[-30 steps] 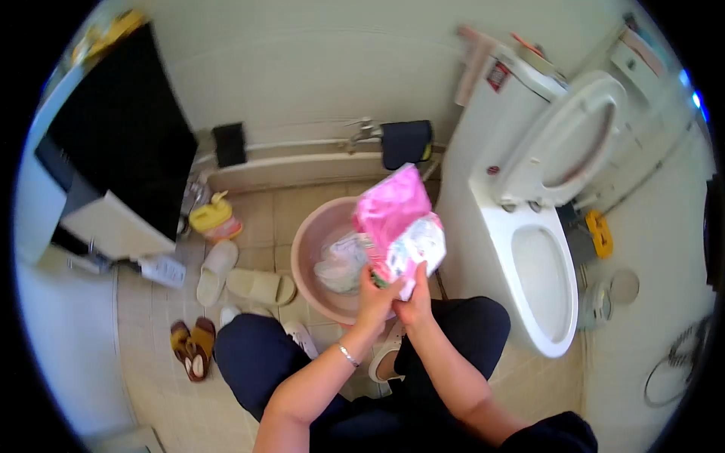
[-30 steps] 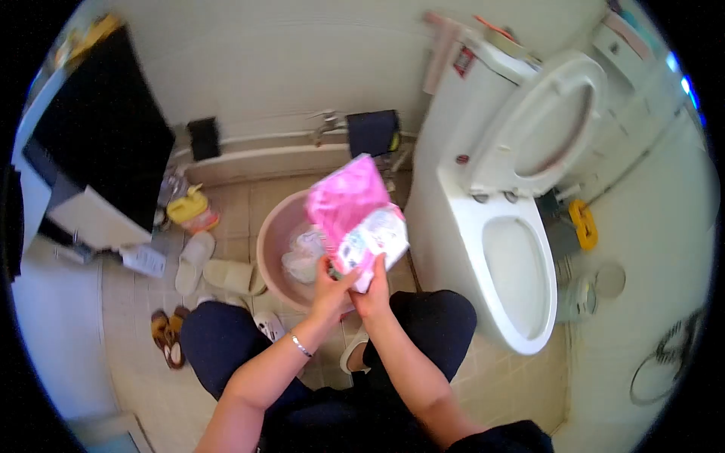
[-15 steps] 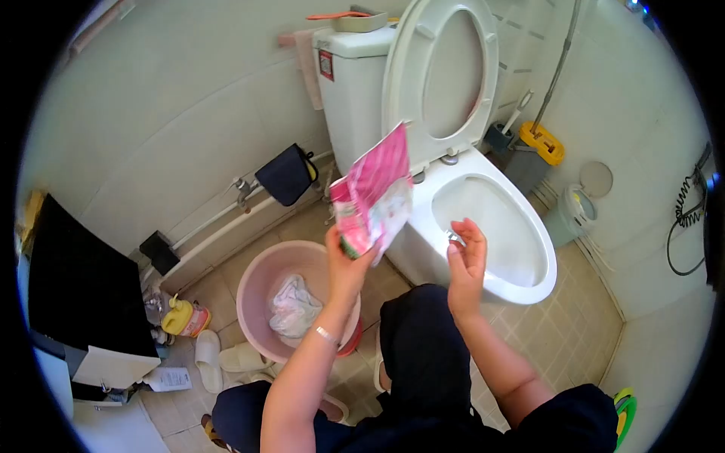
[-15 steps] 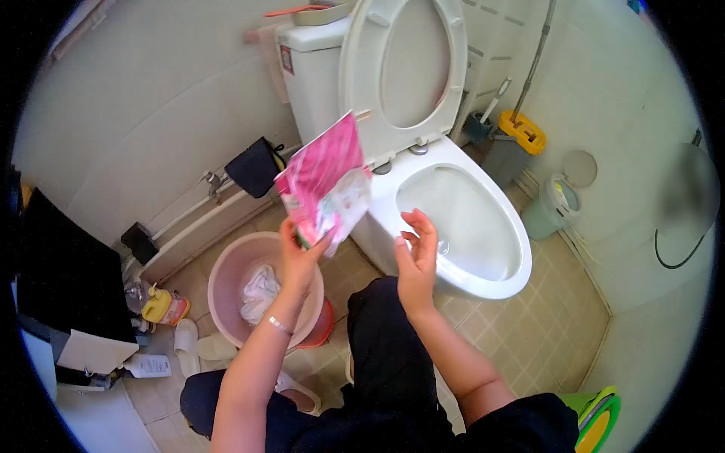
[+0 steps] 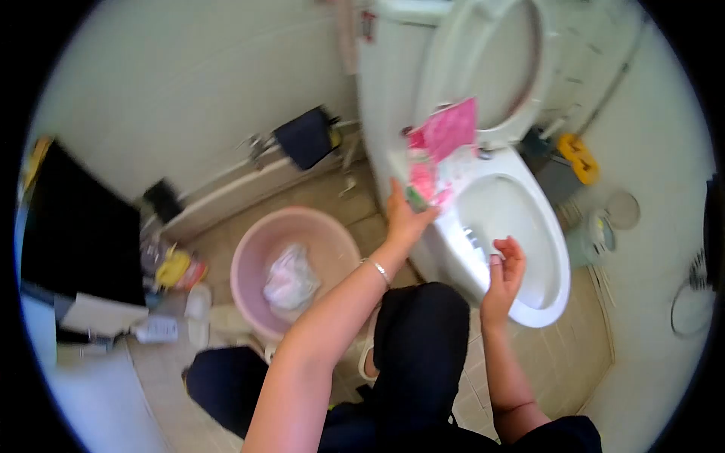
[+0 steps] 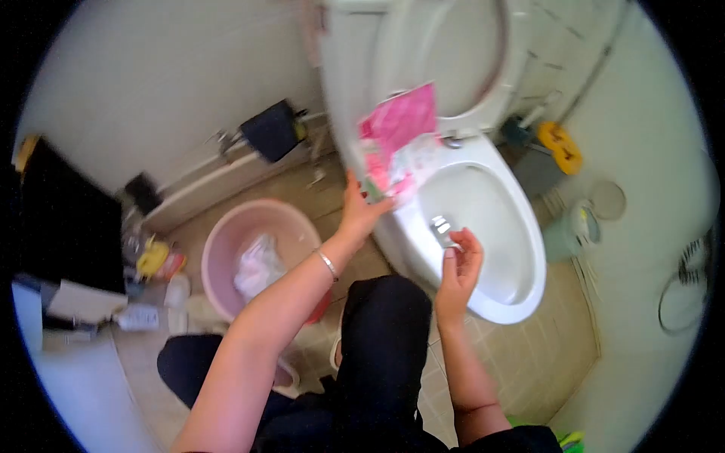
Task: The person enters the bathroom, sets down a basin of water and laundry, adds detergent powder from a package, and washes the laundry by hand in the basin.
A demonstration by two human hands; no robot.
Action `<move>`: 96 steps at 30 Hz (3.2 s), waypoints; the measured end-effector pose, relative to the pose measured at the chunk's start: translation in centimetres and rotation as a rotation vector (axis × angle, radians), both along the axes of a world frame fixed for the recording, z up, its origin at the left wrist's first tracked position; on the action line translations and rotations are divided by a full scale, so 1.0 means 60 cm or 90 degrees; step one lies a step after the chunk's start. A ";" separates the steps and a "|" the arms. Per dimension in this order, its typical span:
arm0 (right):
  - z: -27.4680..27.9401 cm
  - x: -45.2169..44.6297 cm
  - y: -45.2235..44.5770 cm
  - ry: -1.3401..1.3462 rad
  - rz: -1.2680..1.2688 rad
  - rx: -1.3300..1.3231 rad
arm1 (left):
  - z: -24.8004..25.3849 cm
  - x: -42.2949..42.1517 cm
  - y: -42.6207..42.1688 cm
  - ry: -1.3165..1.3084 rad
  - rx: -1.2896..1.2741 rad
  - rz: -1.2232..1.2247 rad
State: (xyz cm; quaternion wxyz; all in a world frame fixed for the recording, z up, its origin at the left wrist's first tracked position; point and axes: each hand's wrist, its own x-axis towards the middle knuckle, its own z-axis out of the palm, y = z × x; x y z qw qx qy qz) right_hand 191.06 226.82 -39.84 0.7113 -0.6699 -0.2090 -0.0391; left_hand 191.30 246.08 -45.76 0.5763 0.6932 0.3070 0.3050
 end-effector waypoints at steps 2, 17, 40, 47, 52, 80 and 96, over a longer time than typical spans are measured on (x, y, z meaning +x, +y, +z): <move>0.020 -0.025 0.031 -0.026 0.103 0.015 | 0.011 -0.078 0.007 -0.023 -0.054 -0.012; -0.278 -0.234 0.544 -0.485 0.525 -0.719 | -0.249 -0.441 0.131 -0.063 -0.742 0.629; -0.265 -0.216 0.425 0.149 0.679 -0.320 | -0.172 -0.484 0.167 -0.215 -0.674 0.265; -0.148 -0.320 0.378 -0.218 0.555 -0.424 | -0.164 -0.453 0.167 -0.348 -0.804 0.256; -0.234 -0.309 0.418 -0.139 0.463 -0.480 | -0.147 -0.434 0.130 -0.199 -0.710 0.313; -0.207 -0.173 0.465 0.302 0.779 -0.511 | -0.086 -0.484 0.209 -0.051 -0.463 0.218; -0.144 -0.311 0.449 -0.221 0.578 -0.243 | -0.168 -0.451 0.240 -0.253 -0.678 0.253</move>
